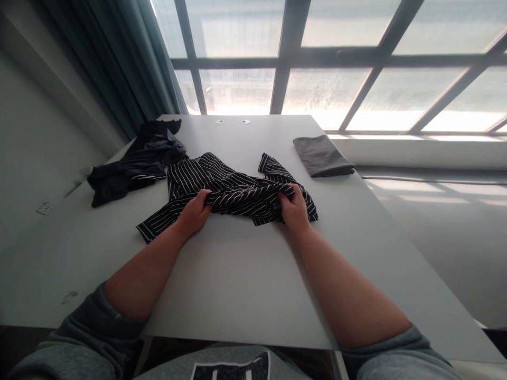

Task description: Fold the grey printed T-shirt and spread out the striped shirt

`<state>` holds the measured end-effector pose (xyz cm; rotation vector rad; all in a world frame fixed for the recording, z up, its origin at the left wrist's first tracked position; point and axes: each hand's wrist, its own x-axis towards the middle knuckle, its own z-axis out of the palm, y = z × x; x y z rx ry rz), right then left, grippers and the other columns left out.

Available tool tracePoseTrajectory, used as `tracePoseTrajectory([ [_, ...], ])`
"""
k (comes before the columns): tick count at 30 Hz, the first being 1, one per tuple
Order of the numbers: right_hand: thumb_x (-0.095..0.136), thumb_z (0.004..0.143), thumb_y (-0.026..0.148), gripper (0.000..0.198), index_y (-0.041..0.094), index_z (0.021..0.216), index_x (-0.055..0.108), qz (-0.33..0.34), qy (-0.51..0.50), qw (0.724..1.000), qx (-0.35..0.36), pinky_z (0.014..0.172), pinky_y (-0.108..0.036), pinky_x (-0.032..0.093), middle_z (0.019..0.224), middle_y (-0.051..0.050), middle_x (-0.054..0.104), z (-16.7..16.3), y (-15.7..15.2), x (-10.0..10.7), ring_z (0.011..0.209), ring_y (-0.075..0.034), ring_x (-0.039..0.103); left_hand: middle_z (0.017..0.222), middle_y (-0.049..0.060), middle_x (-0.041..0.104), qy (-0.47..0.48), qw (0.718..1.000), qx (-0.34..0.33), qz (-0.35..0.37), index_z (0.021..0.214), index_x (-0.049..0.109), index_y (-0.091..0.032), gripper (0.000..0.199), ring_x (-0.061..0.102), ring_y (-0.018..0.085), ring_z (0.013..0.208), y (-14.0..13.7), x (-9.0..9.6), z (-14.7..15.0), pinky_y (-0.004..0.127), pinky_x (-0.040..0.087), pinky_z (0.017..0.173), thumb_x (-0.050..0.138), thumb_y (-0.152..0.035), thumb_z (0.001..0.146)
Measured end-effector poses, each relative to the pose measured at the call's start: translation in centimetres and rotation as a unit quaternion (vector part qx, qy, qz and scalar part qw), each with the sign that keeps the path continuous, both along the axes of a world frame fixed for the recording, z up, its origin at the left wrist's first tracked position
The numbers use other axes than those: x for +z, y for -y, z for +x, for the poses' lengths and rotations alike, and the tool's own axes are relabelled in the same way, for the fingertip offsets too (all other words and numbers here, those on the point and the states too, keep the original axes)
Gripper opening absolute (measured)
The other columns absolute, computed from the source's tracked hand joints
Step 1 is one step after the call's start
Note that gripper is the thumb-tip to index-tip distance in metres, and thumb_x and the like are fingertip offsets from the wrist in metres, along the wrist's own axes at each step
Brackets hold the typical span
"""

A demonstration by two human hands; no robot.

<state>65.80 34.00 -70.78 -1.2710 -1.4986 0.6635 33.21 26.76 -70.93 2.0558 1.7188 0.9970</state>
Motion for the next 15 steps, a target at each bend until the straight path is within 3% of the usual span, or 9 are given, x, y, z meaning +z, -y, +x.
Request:
tracePoseTrajectory([
  [7,0.066,0.084,0.051,0.041,0.020,0.110,0.059,0.001,-0.009,0.999,-0.036,0.098,-0.032,0.048,0.101,-0.001,0.064,0.6,-0.8,-0.9,0.094,-0.014,0.056,0.098,0.008,0.073,-0.023,0.996,0.084,-0.017,0.130,0.055,-0.019,0.034,0.073,0.025,0.089,0.4,1.0,0.4,0.032,0.054,0.083,0.052,-0.029,0.098],
  [12,0.068,0.083,0.053,0.055,0.023,0.126,0.051,-0.004,-0.016,1.000,0.025,0.087,-0.029,0.054,0.107,-0.003,0.063,0.1,-0.6,-1.0,0.092,-0.013,0.059,0.105,0.012,0.075,-0.058,0.977,0.201,-0.050,0.135,0.056,-0.020,0.039,0.073,0.030,0.097,0.1,1.4,0.1,0.037,0.055,0.087,0.051,-0.032,0.099],
  [15,0.067,0.085,0.053,0.055,0.023,0.129,0.051,0.013,0.004,1.000,0.026,0.096,-0.032,0.056,0.118,-0.006,0.062,-0.2,-0.2,-0.5,0.104,-0.015,0.061,0.105,0.015,0.074,-0.067,0.961,0.256,-0.084,0.143,0.051,-0.020,0.046,0.073,0.032,0.095,-0.1,1.6,-0.6,0.041,0.055,0.087,0.048,-0.029,0.099],
])
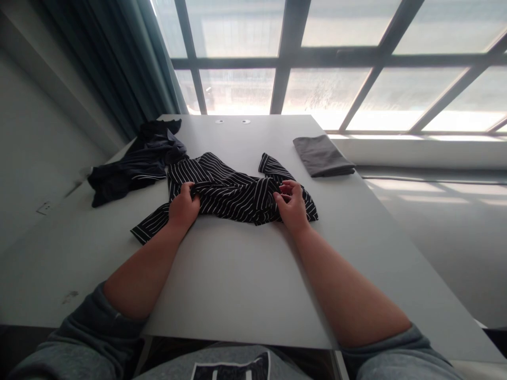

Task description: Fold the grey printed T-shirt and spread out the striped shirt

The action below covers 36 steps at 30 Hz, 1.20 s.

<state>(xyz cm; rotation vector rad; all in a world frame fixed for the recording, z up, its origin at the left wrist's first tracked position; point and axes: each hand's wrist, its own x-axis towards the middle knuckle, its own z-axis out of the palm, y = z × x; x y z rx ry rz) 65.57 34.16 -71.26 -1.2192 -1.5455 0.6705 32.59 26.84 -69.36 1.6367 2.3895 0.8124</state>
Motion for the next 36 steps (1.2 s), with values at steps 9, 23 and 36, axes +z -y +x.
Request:
tracePoseTrajectory([
  [9,0.053,0.083,0.027,0.048,0.019,0.129,0.063,0.011,0.159,0.986,-0.049,0.122,-0.049,0.044,0.132,-0.011,0.064,1.3,-0.8,-0.3,0.125,-0.025,0.058,0.118,0.016,0.071,-0.064,0.997,0.036,0.019,0.158,0.043,-0.028,0.073,0.067,0.030,0.096,-0.6,-0.9,-4.7,0.045,0.055,0.090,0.046,-0.013,0.087],
  [23,0.058,0.078,0.027,0.041,0.015,0.115,0.070,-0.035,0.236,0.970,0.048,0.114,-0.045,0.051,0.119,-0.012,0.067,0.9,-0.9,-0.9,0.113,-0.023,0.063,0.146,0.008,0.061,-0.098,0.977,-0.184,0.046,0.111,0.078,-0.026,0.029,0.043,0.033,0.148,-0.1,-0.7,-1.2,0.069,0.017,0.129,0.054,-0.039,0.100],
  [36,0.056,0.095,0.047,0.054,0.026,0.144,0.061,-0.021,0.230,0.966,0.118,0.128,-0.046,0.039,0.151,-0.009,0.050,-0.5,0.8,0.0,0.144,-0.025,0.048,0.088,0.011,0.074,-0.150,0.970,-0.187,-0.035,0.086,0.072,-0.018,0.048,0.069,0.024,0.093,-0.1,0.2,-0.6,0.054,0.034,0.122,0.039,-0.047,0.105],
])
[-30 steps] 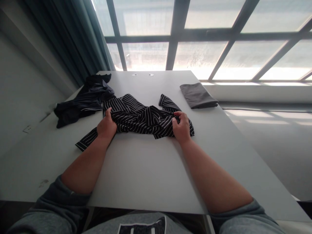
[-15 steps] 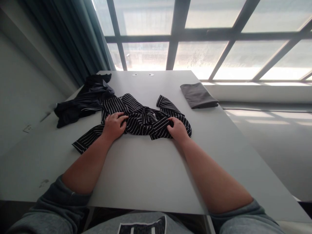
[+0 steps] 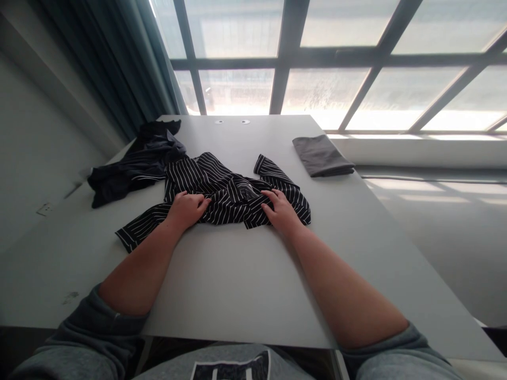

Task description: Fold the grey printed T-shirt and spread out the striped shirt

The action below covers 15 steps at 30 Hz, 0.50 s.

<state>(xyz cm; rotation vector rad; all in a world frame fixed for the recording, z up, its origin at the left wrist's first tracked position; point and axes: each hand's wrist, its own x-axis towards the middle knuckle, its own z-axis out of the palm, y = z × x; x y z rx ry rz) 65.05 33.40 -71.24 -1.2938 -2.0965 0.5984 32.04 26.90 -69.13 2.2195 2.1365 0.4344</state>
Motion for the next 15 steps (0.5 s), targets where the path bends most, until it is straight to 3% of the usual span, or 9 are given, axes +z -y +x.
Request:
tracePoseTrajectory([
  [3,0.054,0.096,0.047,0.054,0.025,0.145,0.058,-0.001,0.010,1.000,0.003,0.123,-0.044,0.043,0.140,-0.010,0.057,0.0,-0.2,-0.4,0.133,-0.023,0.055,0.085,0.013,0.073,-0.057,0.998,0.016,-0.028,0.099,0.072,-0.016,0.044,0.071,0.027,0.088,0.7,1.1,1.0,0.047,0.047,0.105,0.038,-0.044,0.104],
  [6,0.058,0.089,0.039,0.035,0.019,0.117,0.066,0.015,0.033,0.999,0.007,0.116,-0.041,0.046,0.127,-0.010,0.061,0.0,-0.4,-0.5,0.120,-0.022,0.059,0.089,0.017,0.073,-0.072,0.994,0.062,-0.052,0.108,0.070,-0.015,0.045,0.072,0.031,0.087,1.5,2.0,2.1,0.042,0.052,0.087,0.034,-0.043,0.105],
  [9,0.061,0.082,0.034,0.022,0.017,0.095,0.060,0.026,0.056,0.998,-0.001,0.102,-0.036,0.049,0.108,-0.009,0.064,0.0,-0.5,-0.5,0.104,-0.020,0.058,0.090,0.017,0.073,-0.055,0.989,0.111,-0.074,0.114,0.067,-0.015,0.042,0.073,0.031,0.086,2.1,2.4,2.8,0.039,0.053,0.082,0.037,-0.043,0.104],
  [12,0.063,0.080,0.033,0.020,0.017,0.088,0.056,0.024,0.073,0.997,-0.011,0.090,-0.031,0.048,0.092,-0.006,0.062,0.0,-0.5,-0.3,0.090,-0.018,0.055,0.090,0.017,0.073,-0.057,0.986,0.125,-0.092,0.116,0.066,-0.016,0.037,0.072,0.031,0.087,2.5,2.5,3.2,0.037,0.053,0.080,0.047,-0.045,0.101],
  [15,0.065,0.080,0.032,0.019,0.017,0.090,0.059,0.051,0.068,0.996,-0.023,0.093,-0.034,0.047,0.095,-0.007,0.064,0.0,-0.3,-0.1,0.093,-0.019,0.056,0.086,0.014,0.072,-0.047,0.989,0.121,-0.069,0.117,0.065,-0.017,0.036,0.071,0.029,0.083,2.6,2.4,3.4,0.035,0.052,0.077,0.052,-0.046,0.099],
])
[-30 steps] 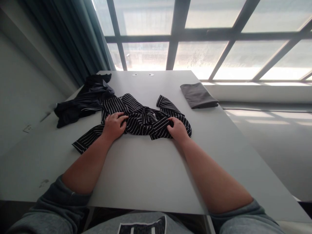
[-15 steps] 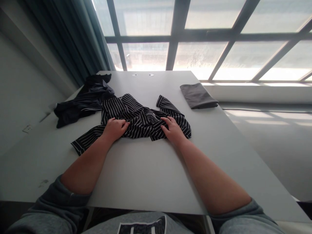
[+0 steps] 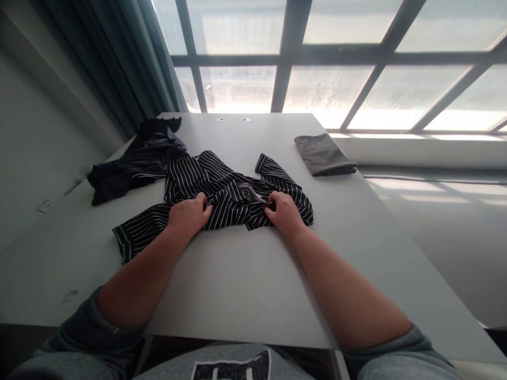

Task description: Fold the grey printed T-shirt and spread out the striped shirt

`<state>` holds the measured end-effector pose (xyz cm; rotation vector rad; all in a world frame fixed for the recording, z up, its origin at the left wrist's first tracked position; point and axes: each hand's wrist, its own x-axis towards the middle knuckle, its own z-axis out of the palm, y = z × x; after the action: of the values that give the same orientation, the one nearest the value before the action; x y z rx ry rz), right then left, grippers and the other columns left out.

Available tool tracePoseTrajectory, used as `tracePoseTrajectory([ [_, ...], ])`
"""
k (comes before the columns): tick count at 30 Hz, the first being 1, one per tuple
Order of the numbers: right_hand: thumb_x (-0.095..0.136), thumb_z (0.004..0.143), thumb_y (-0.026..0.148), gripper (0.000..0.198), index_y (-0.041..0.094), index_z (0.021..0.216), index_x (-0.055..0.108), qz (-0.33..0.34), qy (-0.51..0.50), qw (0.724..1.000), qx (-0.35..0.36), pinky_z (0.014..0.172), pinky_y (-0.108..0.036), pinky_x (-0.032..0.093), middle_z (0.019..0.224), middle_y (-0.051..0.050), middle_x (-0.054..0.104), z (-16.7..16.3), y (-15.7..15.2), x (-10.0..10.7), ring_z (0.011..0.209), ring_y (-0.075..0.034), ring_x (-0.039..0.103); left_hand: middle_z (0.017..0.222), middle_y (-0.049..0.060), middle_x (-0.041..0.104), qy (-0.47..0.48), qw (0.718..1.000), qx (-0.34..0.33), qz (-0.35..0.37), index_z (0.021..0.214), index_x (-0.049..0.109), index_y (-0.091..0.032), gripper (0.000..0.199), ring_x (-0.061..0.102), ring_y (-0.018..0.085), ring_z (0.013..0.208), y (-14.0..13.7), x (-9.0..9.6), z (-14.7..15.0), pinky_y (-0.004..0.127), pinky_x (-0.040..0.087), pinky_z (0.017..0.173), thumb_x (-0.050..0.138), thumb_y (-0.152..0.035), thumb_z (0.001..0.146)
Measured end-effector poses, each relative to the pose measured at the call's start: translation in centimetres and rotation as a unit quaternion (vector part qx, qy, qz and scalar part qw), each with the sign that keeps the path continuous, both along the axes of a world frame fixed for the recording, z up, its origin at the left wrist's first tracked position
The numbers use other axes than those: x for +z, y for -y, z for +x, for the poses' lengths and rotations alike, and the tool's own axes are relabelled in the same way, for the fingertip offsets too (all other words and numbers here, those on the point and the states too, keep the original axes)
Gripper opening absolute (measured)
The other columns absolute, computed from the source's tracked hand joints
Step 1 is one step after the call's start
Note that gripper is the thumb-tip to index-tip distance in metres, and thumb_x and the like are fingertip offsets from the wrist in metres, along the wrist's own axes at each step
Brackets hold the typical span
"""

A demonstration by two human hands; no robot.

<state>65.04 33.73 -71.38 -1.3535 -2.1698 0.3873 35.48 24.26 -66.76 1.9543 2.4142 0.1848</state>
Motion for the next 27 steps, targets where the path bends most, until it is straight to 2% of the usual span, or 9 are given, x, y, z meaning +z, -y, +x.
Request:
tracePoseTrajectory([
  [3,0.064,0.083,0.031,0.016,0.018,0.092,0.064,0.035,-0.006,0.999,-0.020,0.100,-0.040,0.047,0.100,-0.008,0.067,0.0,0.3,0.3,0.100,-0.023,0.058,0.099,0.013,0.073,0.031,0.996,-0.044,0.067,0.122,0.064,-0.019,0.034,0.069,0.027,0.090,0.0,-0.3,0.3,0.035,0.052,0.081,0.054,-0.042,0.099],
  [7,0.061,0.085,0.028,0.013,0.020,0.094,0.067,0.073,-0.025,0.997,-0.013,0.108,-0.044,0.046,0.101,-0.008,0.069,-0.2,0.9,1.4,0.106,-0.024,0.059,0.129,0.013,0.067,0.081,0.976,-0.140,0.146,0.126,0.066,-0.020,0.031,0.062,0.030,0.121,-0.1,-0.4,0.6,0.043,0.049,0.103,0.056,-0.033,0.099],
  [10,0.061,0.092,0.033,0.014,0.022,0.095,0.070,0.099,-0.043,0.993,0.050,0.111,-0.044,0.047,0.109,-0.008,0.069,-0.6,1.7,2.5,0.115,-0.023,0.058,0.140,0.011,0.063,0.109,0.952,-0.234,0.163,0.126,0.067,-0.023,0.030,0.055,0.029,0.134,-0.1,-0.3,0.8,0.047,0.041,0.117,0.059,-0.031,0.098],
  [14,0.060,0.097,0.040,0.020,0.024,0.096,0.073,0.112,-0.036,0.982,0.147,0.107,-0.040,0.051,0.114,-0.007,0.069,-1.4,3.1,3.3,0.113,-0.020,0.060,0.148,0.010,0.059,0.128,0.918,-0.345,0.150,0.138,0.064,-0.025,0.040,0.052,0.027,0.140,0.4,-0.4,1.6,0.047,0.038,0.122,0.060,-0.036,0.100],
  [18,0.057,0.100,0.041,0.024,0.025,0.100,0.075,0.119,-0.033,0.972,0.201,0.100,-0.035,0.054,0.110,-0.006,0.070,-2.1,4.3,3.7,0.102,-0.016,0.064,0.145,0.010,0.062,0.130,0.906,-0.376,0.147,0.145,0.059,-0.023,0.048,0.054,0.026,0.138,1.0,-0.9,2.7,0.044,0.040,0.118,0.060,-0.040,0.101],
  [23,0.060,0.102,0.034,0.018,0.021,0.101,0.072,0.186,-0.046,0.950,0.248,0.088,-0.028,0.054,0.099,-0.005,0.071,-2.6,4.7,3.8,0.092,-0.012,0.064,0.119,0.006,0.072,0.114,0.904,-0.389,0.135,0.125,0.069,-0.022,0.032,0.063,0.020,0.113,0.9,-1.4,2.9,0.037,0.044,0.101,0.047,-0.037,0.107],
  [27,0.062,0.102,0.030,0.013,0.020,0.101,0.070,0.186,-0.052,0.948,0.252,0.085,-0.026,0.052,0.096,-0.004,0.070,-2.5,4.5,3.6,0.090,-0.011,0.063,0.110,0.005,0.072,0.120,0.904,-0.389,0.132,0.116,0.070,-0.022,0.029,0.061,0.018,0.106,0.6,-1.6,2.8,0.035,0.042,0.098,0.044,-0.032,0.108],
])
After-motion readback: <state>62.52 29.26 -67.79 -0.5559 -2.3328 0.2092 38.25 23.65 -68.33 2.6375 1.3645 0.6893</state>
